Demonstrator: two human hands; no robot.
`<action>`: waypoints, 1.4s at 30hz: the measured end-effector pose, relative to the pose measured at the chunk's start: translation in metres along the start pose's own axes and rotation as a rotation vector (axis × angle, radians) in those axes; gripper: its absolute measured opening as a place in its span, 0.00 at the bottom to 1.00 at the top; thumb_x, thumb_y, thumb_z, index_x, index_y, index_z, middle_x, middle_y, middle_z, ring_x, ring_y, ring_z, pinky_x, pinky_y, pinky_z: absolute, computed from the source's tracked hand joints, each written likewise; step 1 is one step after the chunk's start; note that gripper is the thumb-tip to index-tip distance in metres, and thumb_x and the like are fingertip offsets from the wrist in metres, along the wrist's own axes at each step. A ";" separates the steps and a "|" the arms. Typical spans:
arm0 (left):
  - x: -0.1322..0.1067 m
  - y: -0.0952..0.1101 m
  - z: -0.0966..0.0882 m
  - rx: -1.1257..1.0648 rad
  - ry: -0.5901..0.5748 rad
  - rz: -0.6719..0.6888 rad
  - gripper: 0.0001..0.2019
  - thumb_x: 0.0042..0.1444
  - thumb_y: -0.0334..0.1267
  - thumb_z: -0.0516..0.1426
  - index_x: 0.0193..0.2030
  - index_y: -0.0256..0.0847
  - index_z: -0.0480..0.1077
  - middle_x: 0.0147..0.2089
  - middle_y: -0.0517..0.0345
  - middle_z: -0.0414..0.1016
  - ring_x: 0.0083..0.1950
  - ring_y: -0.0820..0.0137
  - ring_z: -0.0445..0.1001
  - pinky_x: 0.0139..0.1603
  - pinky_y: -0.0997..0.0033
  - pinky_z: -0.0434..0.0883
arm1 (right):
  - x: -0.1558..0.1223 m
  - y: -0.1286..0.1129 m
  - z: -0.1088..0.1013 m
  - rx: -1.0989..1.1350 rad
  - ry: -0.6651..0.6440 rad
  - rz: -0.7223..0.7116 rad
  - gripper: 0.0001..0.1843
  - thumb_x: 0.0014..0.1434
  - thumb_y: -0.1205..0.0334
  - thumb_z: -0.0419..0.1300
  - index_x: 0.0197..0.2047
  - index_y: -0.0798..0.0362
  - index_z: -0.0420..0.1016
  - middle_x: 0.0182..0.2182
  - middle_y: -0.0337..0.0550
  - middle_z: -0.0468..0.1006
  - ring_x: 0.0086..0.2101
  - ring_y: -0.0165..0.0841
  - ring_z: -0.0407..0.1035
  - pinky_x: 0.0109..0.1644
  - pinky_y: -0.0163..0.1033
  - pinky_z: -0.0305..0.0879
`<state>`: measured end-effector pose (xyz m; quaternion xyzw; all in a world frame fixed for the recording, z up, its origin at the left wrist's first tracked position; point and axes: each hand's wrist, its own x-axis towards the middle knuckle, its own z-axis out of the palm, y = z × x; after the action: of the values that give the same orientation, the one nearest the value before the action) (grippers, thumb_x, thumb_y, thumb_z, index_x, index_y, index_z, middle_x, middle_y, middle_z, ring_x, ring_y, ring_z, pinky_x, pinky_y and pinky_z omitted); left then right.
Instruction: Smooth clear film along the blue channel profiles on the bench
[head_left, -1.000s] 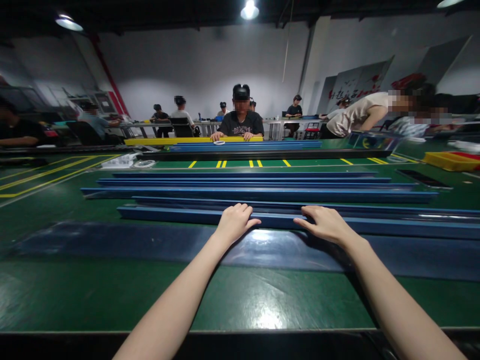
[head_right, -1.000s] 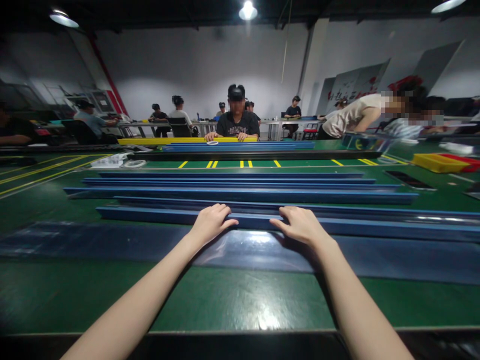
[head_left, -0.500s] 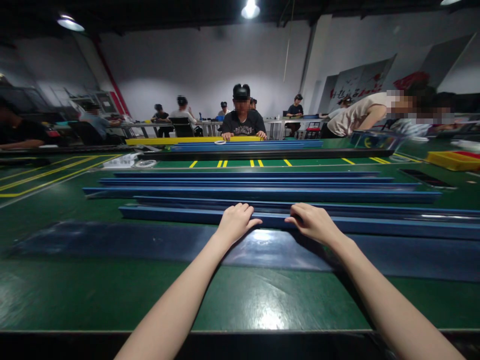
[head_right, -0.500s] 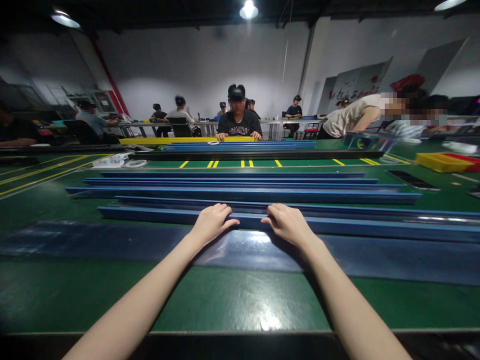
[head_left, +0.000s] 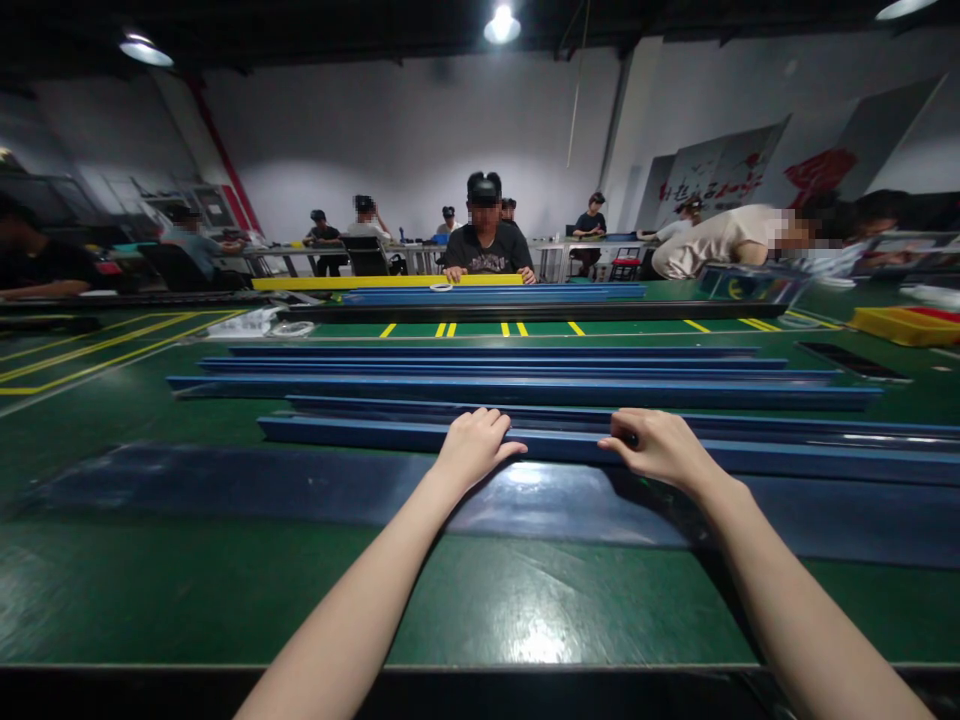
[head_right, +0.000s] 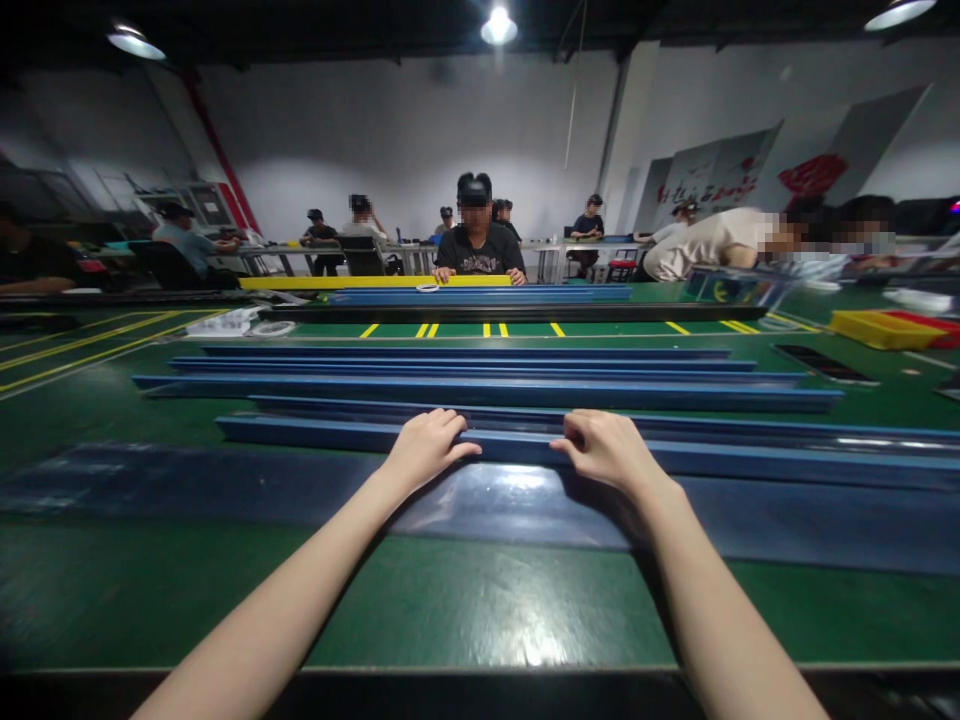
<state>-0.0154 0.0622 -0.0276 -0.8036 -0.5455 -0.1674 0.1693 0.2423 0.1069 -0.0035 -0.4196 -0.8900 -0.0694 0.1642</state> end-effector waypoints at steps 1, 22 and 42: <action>0.000 0.000 0.000 -0.003 -0.001 0.001 0.17 0.54 0.53 0.51 0.33 0.38 0.66 0.36 0.56 0.72 0.39 0.68 0.68 0.37 0.71 0.62 | 0.000 0.001 0.000 0.005 -0.007 0.009 0.16 0.55 0.51 0.49 0.23 0.51 0.62 0.23 0.41 0.71 0.25 0.31 0.63 0.27 0.34 0.49; 0.000 0.002 0.000 0.008 -0.005 0.000 0.17 0.54 0.52 0.51 0.34 0.39 0.66 0.36 0.55 0.72 0.40 0.67 0.69 0.36 0.70 0.62 | 0.007 -0.016 0.014 0.002 -0.002 -0.091 0.15 0.58 0.50 0.48 0.27 0.52 0.64 0.28 0.44 0.71 0.29 0.33 0.64 0.29 0.34 0.51; 0.000 0.000 0.000 0.030 -0.026 0.038 0.16 0.55 0.51 0.51 0.32 0.39 0.66 0.37 0.58 0.72 0.39 0.68 0.68 0.35 0.71 0.61 | 0.001 -0.005 0.005 -0.048 -0.042 -0.002 0.15 0.55 0.51 0.49 0.26 0.52 0.65 0.26 0.42 0.72 0.28 0.33 0.65 0.28 0.34 0.49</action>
<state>-0.0152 0.0626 -0.0275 -0.8134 -0.5345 -0.1455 0.1773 0.2364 0.1063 -0.0080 -0.4238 -0.8918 -0.0822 0.1353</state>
